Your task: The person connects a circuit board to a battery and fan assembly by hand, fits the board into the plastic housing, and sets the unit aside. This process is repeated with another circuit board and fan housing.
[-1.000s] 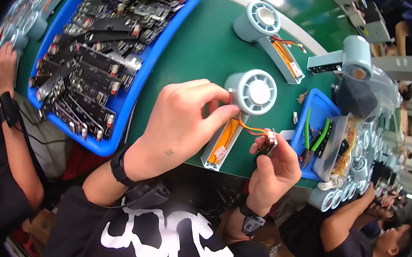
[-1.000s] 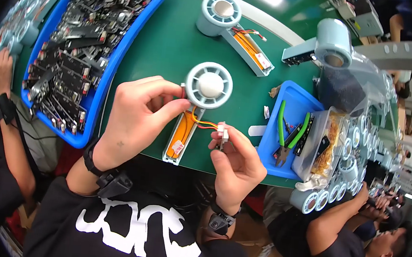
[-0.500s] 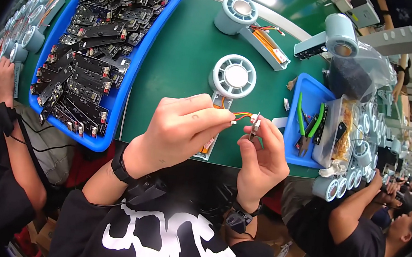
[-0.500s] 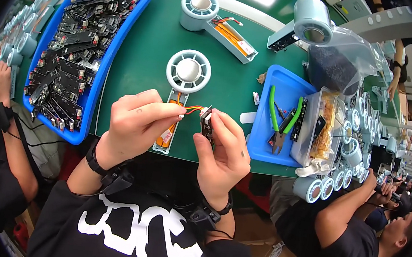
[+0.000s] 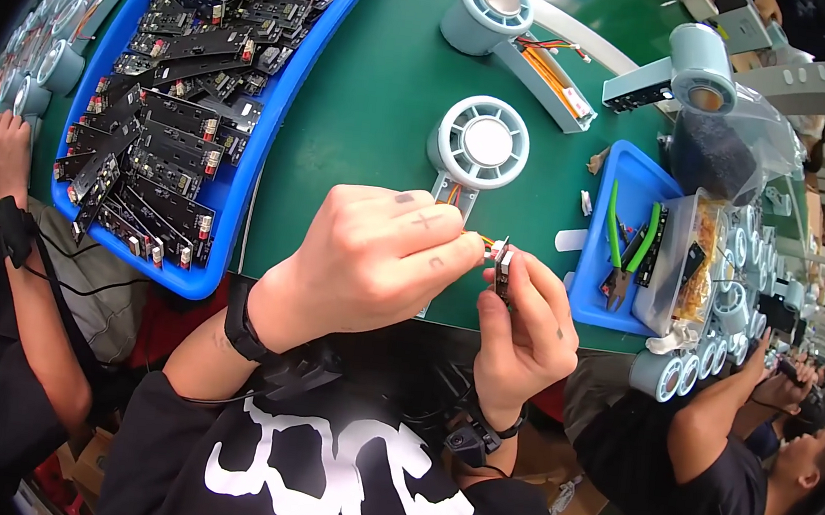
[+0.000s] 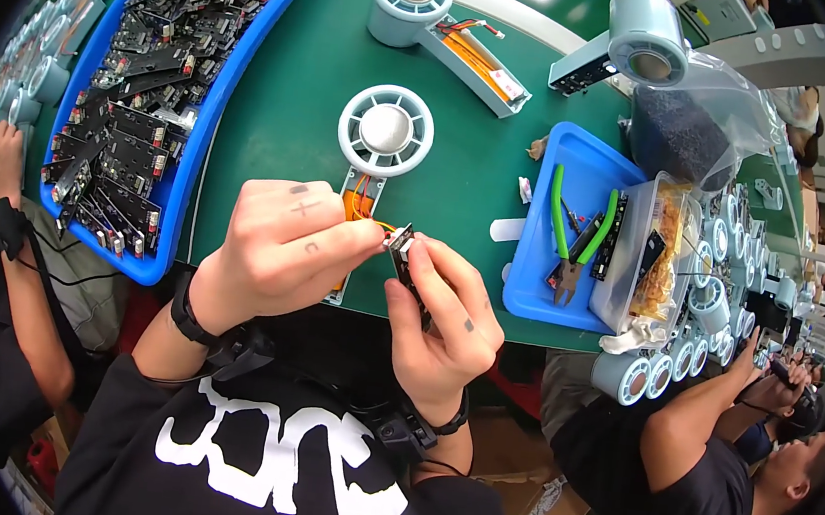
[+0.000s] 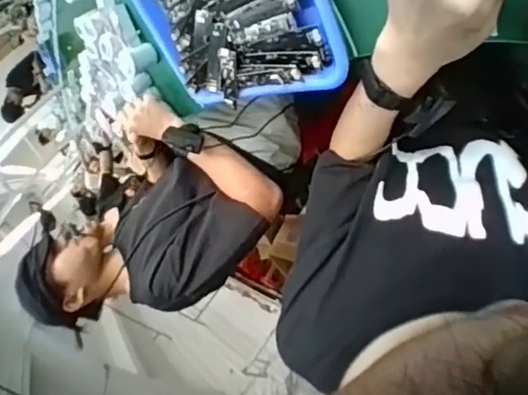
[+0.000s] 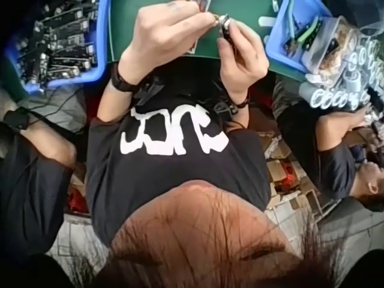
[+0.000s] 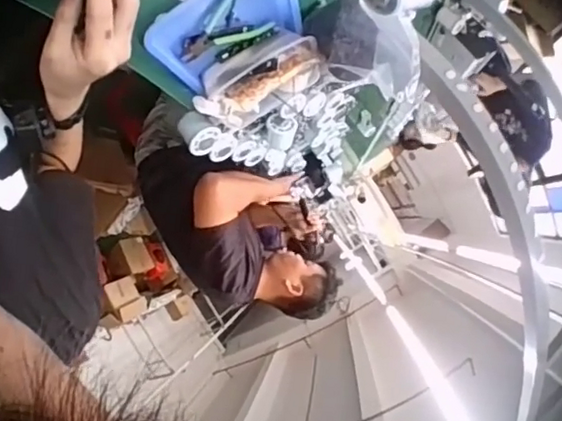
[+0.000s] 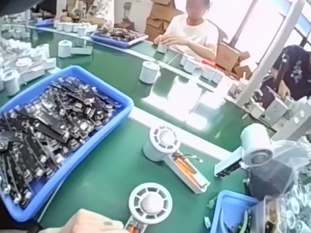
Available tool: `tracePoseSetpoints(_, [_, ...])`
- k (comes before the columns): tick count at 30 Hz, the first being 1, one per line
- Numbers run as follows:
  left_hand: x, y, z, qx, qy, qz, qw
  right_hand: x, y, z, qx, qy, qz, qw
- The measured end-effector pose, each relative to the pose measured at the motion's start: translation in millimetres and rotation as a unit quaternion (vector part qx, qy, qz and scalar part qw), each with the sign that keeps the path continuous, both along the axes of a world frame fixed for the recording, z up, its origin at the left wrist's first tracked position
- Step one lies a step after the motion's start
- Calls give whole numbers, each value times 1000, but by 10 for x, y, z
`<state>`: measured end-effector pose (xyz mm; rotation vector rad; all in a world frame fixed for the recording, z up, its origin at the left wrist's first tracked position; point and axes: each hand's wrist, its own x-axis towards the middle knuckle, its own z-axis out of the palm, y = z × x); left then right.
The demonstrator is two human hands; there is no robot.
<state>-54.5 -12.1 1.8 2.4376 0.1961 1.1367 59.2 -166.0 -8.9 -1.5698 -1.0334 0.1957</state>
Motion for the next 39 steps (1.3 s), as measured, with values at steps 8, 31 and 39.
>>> tracePoseSetpoints(8, [4, -12, -3, -23, 20, -1, 1000, -10, -6, -34, -11, 32, 6, 999])
tracePoseSetpoints(31, [1, 1, -93, 0, 51, -25, 998, 197, -54, 25, -70, 46, 62, 995])
tracePoseSetpoints(39, [19, 9, -99, -26, 63, -45, 997, 260, -84, 59, -92, 108, 87, 986])
